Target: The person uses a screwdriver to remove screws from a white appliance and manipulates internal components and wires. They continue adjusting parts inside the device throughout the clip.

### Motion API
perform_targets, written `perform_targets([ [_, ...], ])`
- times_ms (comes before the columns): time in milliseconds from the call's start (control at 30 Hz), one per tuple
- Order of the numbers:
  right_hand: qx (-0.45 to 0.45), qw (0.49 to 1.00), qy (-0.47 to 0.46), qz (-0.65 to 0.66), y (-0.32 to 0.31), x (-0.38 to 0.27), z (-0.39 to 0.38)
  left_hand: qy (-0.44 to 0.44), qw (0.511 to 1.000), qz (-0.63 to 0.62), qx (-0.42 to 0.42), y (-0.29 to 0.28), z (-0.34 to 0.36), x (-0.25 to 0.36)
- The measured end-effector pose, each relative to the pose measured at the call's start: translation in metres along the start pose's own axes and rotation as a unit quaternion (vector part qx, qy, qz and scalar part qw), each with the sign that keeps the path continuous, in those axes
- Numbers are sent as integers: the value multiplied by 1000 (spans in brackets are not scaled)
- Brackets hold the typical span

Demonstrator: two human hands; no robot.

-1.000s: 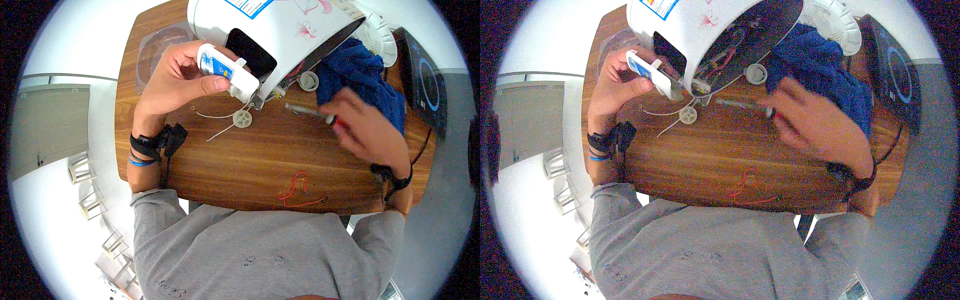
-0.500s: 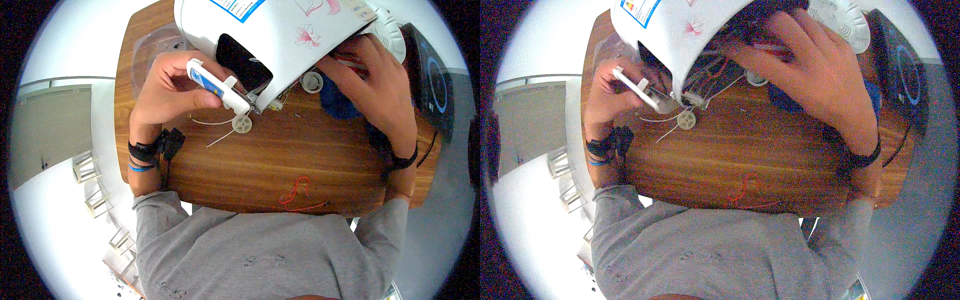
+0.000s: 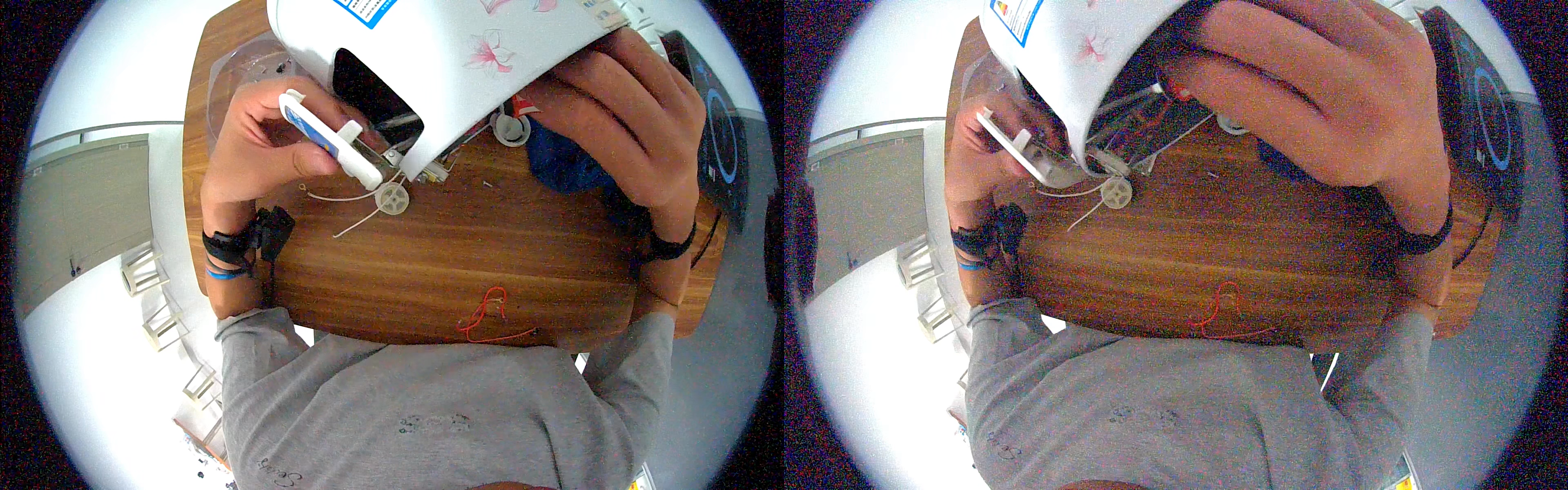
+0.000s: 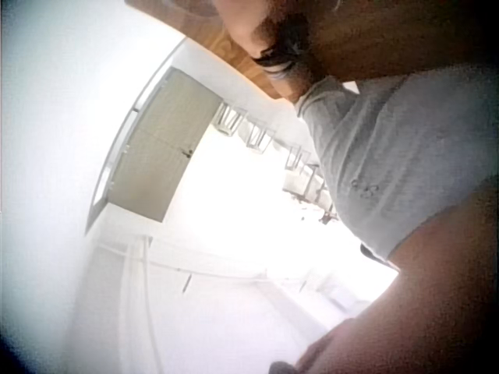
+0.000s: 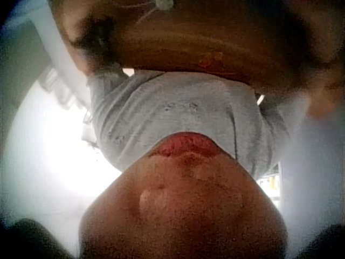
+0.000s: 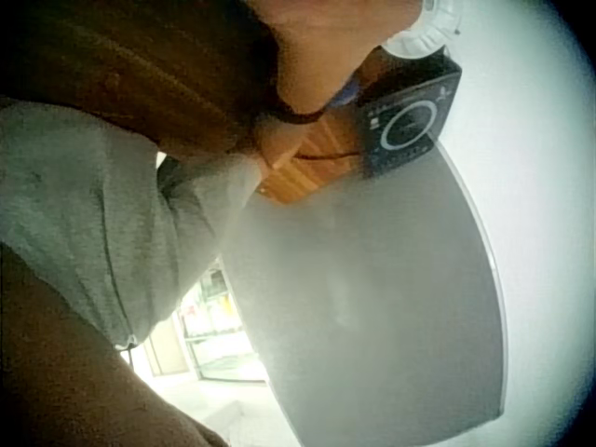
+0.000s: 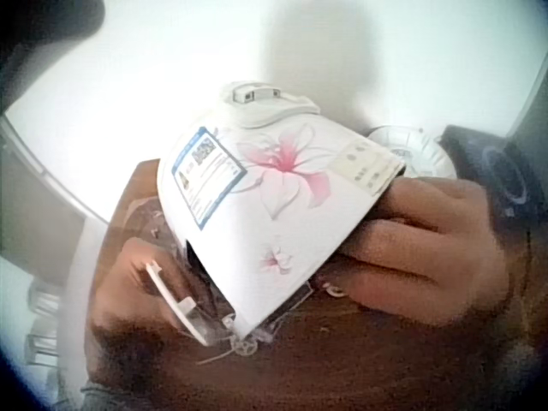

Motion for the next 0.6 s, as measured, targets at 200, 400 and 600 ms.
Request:
perform_targets([
  [200, -99, 995, 9, 11, -17, 5, 12, -4, 1000, -22, 6, 0, 2, -3],
  [400, 16, 999, 0, -33, 11, -6, -13, -4, 1000, -2, -2, -3, -1, -7],
  [600, 8, 999, 29, -31, 18, -12, -17, -6, 1000, -8, 8, -1, -5, -7],
])
Point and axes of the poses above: each hand's wrist, its own z-axis towards the middle knuckle, its own y-axis out of the palm, x = y × z, the point moved 2 cm from there along z, towards the middle knuckle, and after that the axes turned 10 degrees about -y, right-handed, at the moved point
